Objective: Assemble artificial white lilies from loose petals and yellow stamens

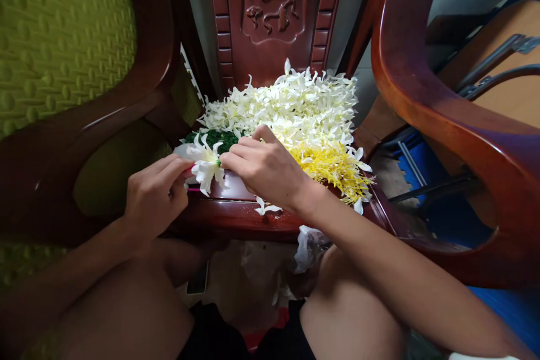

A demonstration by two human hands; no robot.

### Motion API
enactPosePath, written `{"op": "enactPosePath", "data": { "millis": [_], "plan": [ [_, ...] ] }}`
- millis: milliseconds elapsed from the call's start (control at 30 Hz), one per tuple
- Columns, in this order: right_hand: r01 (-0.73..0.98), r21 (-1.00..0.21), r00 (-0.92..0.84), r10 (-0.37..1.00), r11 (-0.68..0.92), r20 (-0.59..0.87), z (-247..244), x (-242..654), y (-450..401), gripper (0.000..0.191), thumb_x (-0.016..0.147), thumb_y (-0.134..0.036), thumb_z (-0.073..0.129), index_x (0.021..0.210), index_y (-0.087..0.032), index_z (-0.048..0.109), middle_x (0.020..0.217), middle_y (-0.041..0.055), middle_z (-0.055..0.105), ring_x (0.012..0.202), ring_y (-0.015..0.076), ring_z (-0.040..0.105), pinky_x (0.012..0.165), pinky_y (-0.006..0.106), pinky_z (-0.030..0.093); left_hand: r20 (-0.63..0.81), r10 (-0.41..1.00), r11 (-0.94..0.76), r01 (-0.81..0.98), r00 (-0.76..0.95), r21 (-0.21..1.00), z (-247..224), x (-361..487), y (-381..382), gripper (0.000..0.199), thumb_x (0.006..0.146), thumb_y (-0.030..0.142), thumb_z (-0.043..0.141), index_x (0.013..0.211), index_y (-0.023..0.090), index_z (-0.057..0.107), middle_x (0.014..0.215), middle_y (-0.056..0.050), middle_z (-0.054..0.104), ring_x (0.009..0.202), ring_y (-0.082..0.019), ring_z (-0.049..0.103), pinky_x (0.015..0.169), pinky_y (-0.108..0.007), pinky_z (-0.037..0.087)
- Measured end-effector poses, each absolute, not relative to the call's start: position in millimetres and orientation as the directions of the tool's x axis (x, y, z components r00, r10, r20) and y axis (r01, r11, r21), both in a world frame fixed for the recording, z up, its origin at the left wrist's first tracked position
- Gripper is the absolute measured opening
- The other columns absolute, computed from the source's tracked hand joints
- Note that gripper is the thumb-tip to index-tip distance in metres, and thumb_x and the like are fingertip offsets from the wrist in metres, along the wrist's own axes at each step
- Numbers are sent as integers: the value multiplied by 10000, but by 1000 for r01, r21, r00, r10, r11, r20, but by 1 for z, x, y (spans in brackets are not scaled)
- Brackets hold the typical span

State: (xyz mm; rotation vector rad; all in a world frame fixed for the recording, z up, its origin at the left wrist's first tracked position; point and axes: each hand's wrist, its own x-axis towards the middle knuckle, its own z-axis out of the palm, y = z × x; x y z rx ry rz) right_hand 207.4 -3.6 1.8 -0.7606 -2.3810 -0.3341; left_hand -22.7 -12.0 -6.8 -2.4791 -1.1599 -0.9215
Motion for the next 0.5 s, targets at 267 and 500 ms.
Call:
{"op": "enactPosePath", "data": {
  "millis": [267, 500],
  "plan": [
    [562, 36, -634, 402, 827, 661, -11, 205, -12, 230, 967, -86, 429, 862, -200, 600, 732, -6, 669, 694, 158, 573, 772, 351, 303, 605, 630, -630, 776, 487, 31, -6, -15, -30, 249, 665, -10, 420, 715, 213, 519, 616, 3, 566, 554, -152, 505, 531, -257, 364],
    [579, 62, -654, 418, 813, 631, -7, 210, -13, 273, 999, -102, 415, 848, -207, 617, 695, -16, 638, 676, 147, 544, 753, 362, 301, 575, 656, -654, 749, 489, 109, -10, -12, -24, 249, 691, -30, 412, 681, 207, 487, 598, 15, 532, 516, -132, 459, 505, -255, 338]
  ]
}}
